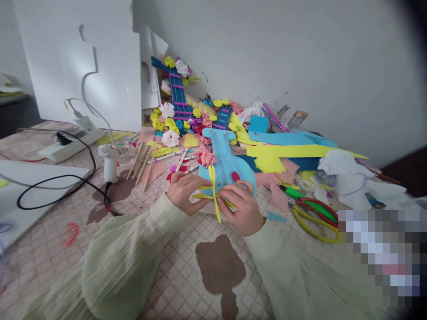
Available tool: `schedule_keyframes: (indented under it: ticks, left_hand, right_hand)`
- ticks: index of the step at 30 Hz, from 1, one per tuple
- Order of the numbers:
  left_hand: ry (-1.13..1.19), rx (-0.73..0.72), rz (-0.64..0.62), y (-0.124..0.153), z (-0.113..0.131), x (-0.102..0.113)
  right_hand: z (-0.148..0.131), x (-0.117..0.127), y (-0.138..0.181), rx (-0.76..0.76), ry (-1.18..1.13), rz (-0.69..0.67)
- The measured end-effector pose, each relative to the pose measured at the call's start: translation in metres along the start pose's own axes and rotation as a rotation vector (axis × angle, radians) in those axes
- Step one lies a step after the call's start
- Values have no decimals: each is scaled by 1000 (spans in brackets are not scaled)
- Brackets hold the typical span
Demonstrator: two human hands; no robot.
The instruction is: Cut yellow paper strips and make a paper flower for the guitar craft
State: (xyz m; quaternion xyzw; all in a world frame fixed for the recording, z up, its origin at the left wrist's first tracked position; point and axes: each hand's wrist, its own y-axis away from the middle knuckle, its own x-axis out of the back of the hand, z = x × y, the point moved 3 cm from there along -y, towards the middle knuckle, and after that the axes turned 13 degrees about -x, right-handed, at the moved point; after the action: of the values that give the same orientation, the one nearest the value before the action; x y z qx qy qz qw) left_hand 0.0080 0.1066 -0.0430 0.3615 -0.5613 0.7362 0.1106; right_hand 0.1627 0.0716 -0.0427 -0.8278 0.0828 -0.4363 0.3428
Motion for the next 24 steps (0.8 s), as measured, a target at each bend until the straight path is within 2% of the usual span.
schedule_keyframes:
  ticks: [11, 15, 20, 24]
  left_hand:
    - [151, -16, 67, 6, -3, -9]
    - [138, -12, 102, 5, 0, -8]
    - [177, -54, 74, -1, 4, -2]
    - [217, -5, 66, -2, 4, 1]
  right_hand:
    - [-1, 1, 1, 6, -17, 22]
    - [0, 1, 0, 25, 0, -1]
    - [5, -3, 1, 45, 0, -56]
    - [6, -3, 2, 34, -12, -55]
